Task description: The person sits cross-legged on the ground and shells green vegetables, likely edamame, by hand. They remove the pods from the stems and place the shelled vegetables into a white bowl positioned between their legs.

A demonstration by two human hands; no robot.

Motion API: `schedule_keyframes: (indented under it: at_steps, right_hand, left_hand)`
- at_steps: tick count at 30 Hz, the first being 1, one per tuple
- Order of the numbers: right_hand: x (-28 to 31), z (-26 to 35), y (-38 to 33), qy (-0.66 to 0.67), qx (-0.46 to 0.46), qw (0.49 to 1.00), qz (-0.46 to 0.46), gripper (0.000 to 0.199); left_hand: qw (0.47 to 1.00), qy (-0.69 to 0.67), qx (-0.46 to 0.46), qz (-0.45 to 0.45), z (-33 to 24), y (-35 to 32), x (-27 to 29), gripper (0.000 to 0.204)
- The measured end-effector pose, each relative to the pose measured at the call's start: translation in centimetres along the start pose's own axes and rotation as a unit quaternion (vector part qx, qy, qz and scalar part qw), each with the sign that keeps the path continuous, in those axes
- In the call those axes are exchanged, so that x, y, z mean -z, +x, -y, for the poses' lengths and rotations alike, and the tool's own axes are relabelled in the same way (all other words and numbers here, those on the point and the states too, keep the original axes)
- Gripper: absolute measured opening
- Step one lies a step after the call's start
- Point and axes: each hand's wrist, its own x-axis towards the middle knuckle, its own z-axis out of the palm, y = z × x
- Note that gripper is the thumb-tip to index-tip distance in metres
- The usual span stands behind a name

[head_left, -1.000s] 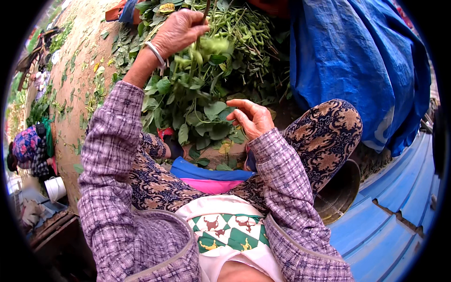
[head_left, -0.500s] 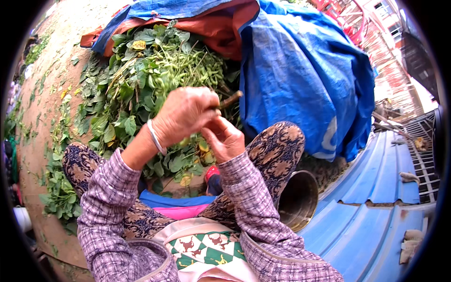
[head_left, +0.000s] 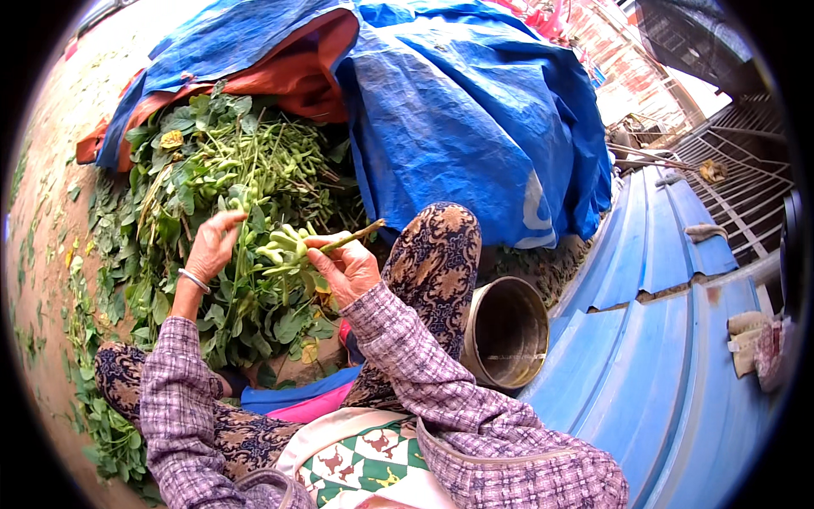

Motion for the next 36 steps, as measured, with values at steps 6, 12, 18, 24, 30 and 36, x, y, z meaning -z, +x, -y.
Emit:
schedule_keyframes:
  at_steps: [6,12,18,24,30,36]
  right_hand:
    - [2.3,-0.7,-1.1,0.039,0.065,0.997,-0.017,0.016]
    - [6.9,6.0,-0.3,-0.032,0.105,0.989,-0.102,0.019]
    - [11.4,11.6,-1.4,0.001,0.147,0.961,-0.233,0.029]
    - [11.6,8.8,-2.5,0.073,0.094,0.984,-0.134,0.030]
    - [7.4,2.5,-4.2,0.159,-0.064,0.985,-0.021,0.031]
    - [4.5,1.1,-5.2,0.075,-0.072,0.994,0.039,0.026]
  left_hand:
    - [0.961,0.227,0.053,0.148,2.4,-2.6,-4.7,0.050]
    - [0.951,0.274,0.049,0.137,2.9,-2.5,-5.8,0.053]
    - [0.933,0.303,0.080,0.178,3.6,-3.4,-5.6,0.059]
    - [0.943,0.282,0.043,0.172,2.4,-2.9,-4.3,0.053]
    - [0.986,-0.140,0.075,0.043,-11.1,-2.4,-1.6,0.021]
    - [0.954,-0.293,0.068,-0.003,-20.0,-6.1,-2.0,0.022]
